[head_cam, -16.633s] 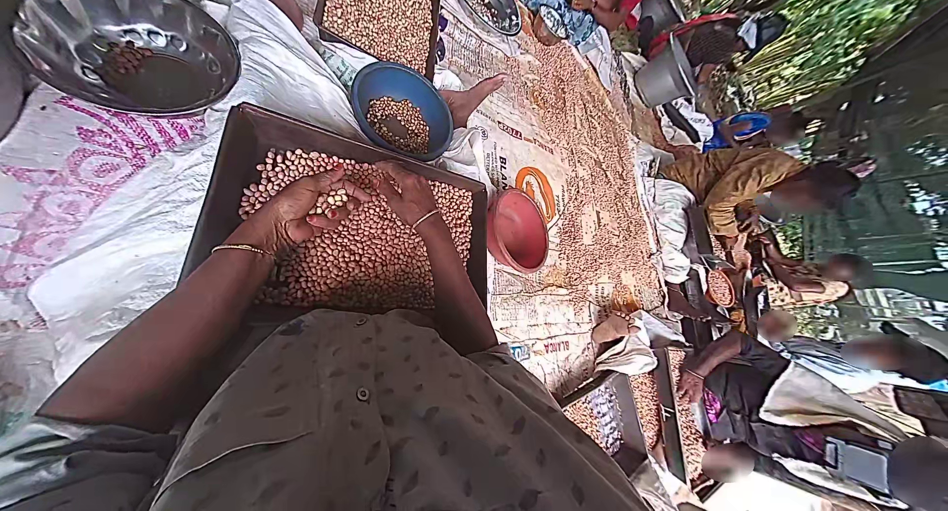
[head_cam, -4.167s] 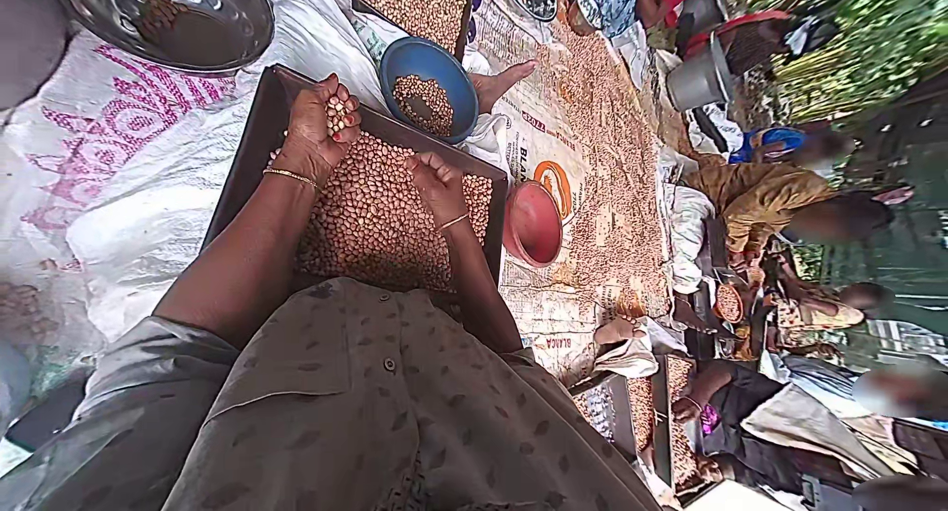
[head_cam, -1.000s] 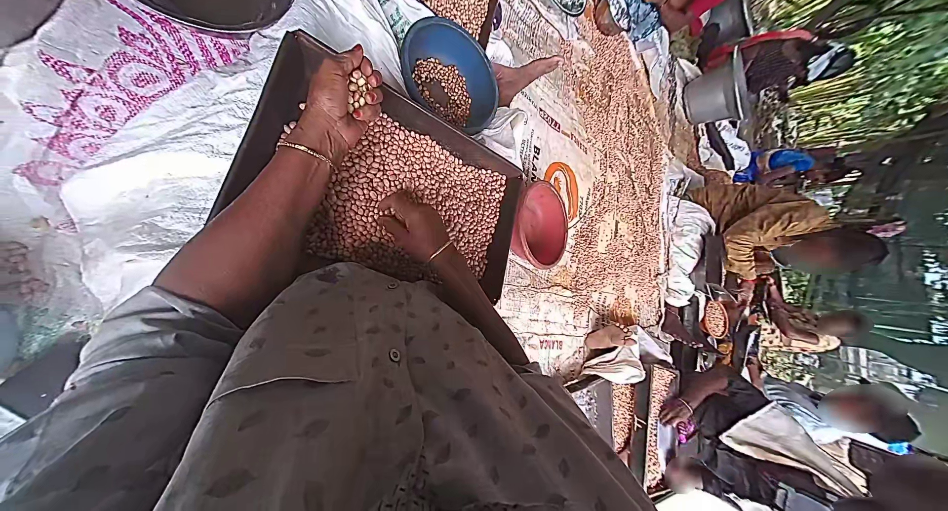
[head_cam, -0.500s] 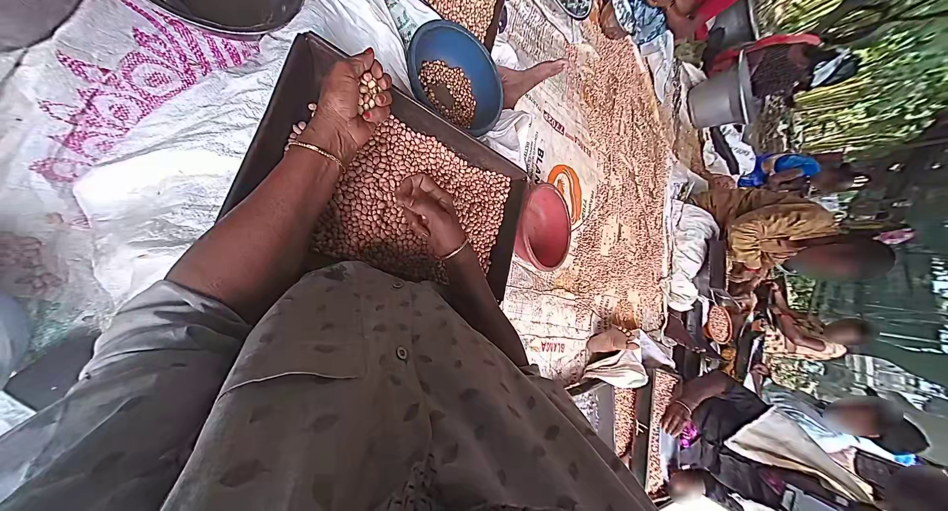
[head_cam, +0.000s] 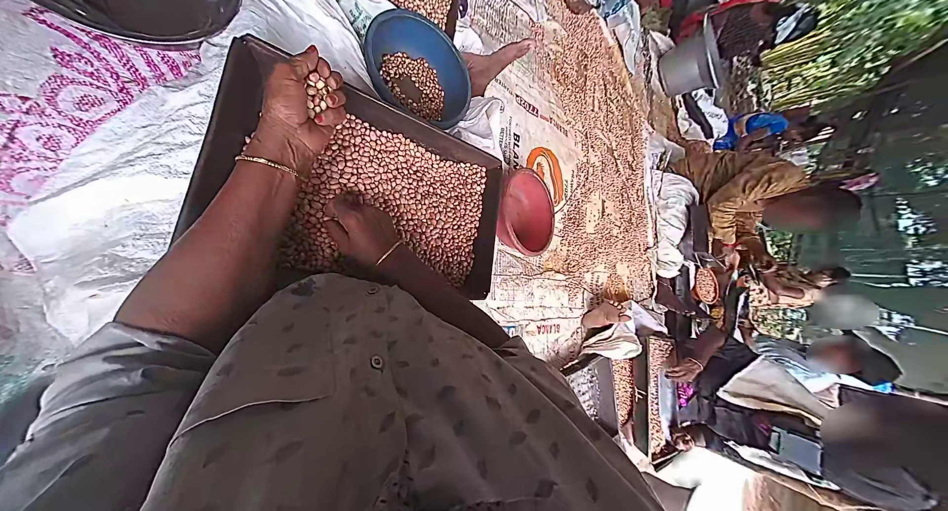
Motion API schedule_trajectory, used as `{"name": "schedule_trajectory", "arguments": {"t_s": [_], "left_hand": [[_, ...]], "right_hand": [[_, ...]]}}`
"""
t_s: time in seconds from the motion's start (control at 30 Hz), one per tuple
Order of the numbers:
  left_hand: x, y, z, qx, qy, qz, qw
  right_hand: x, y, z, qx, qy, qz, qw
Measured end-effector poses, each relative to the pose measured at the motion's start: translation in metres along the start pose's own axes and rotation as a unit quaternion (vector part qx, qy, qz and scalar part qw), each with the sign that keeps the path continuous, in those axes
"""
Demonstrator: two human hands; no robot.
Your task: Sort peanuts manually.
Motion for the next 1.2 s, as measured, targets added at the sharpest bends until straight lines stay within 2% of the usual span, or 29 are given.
{"name": "schedule_trajectory", "arguments": {"t_s": [0.07,0.13,0.17,0.2,0.23,0.27,0.3,0.33,0.37,0.4,0.47,0.53,0.6,0.7,0.83,0.9,0.97,1.03,1.1,1.2], "left_hand": [[-0.001,0.0,-0.001,0.011,-0.004,0.003,1.0],[-0.001,0.0,-0.003,0.024,-0.009,-0.001,1.0],[-0.001,0.0,-0.005,0.029,-0.01,-0.004,1.0],[-0.001,-0.001,-0.008,0.034,-0.008,-0.006,0.999],[-0.002,-0.002,-0.01,0.041,-0.003,-0.009,0.999],[-0.002,-0.004,-0.014,0.052,0.003,-0.017,0.999],[-0.003,-0.005,-0.017,0.071,0.009,-0.028,0.997],[-0.004,-0.006,-0.022,0.092,0.02,-0.043,0.995],[-0.007,-0.007,-0.026,0.12,0.034,-0.062,0.99],[-0.01,-0.009,-0.031,0.153,0.048,-0.08,0.984],[-0.014,-0.013,-0.042,0.229,0.075,-0.12,0.963],[-0.023,-0.017,-0.059,0.298,0.116,-0.15,0.936],[-0.032,-0.02,-0.075,0.339,0.155,-0.157,0.915],[-0.041,-0.019,-0.092,0.358,0.186,-0.121,0.907],[-0.044,-0.02,-0.094,0.322,0.201,-0.178,0.908],[-0.041,-0.022,-0.089,0.288,0.2,-0.168,0.921],[-0.035,-0.023,-0.081,0.248,0.186,-0.14,0.94],[-0.029,-0.022,-0.071,0.219,0.166,-0.103,0.956],[-0.024,-0.02,-0.061,0.206,0.152,-0.069,0.964],[-0.019,-0.016,-0.055,0.204,0.133,-0.059,0.968]], "right_hand": [[0.001,0.002,-0.001,0.008,-0.012,-0.025,1.0],[0.001,0.001,0.004,0.053,-0.009,-0.011,0.998],[-0.001,0.002,0.01,0.124,-0.009,0.026,0.992],[-0.003,0.004,0.019,0.237,-0.015,0.072,0.969],[-0.007,0.007,0.03,0.385,-0.027,0.112,0.916],[-0.01,0.01,0.041,0.539,-0.043,0.141,0.829],[-0.008,0.017,0.052,0.687,-0.06,0.154,0.707],[-0.007,0.026,0.065,0.771,-0.063,0.155,0.615],[-0.008,0.035,0.081,0.802,-0.06,0.165,0.572],[-0.009,0.044,0.096,0.807,-0.067,0.19,0.555],[-0.013,0.068,0.113,0.782,-0.143,0.273,0.542],[-0.016,0.089,0.111,0.754,-0.206,0.327,0.531],[-0.014,0.097,0.099,0.736,-0.197,0.352,0.544],[-0.011,0.09,0.083,0.693,-0.136,0.333,0.624],[-0.016,0.083,0.093,0.599,-0.113,0.373,0.699],[-0.022,0.077,0.11,0.458,-0.14,0.381,0.791],[-0.029,0.066,0.122,0.282,-0.168,0.315,0.89],[-0.034,0.053,0.119,0.122,-0.19,0.228,0.947],[-0.036,0.046,0.11,0.035,-0.194,0.199,0.96],[-0.036,0.047,0.104,0.022,-0.192,0.183,0.964]]}}
Point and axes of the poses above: each hand's wrist, its own x-axis towards the middle knuckle, its own y-axis out of the back of the hand, z = x × y, the point moved 3 cm from there along x, towards the middle knuckle, and after that the axes turned 11 degrees about z, right-handed, at the moved point
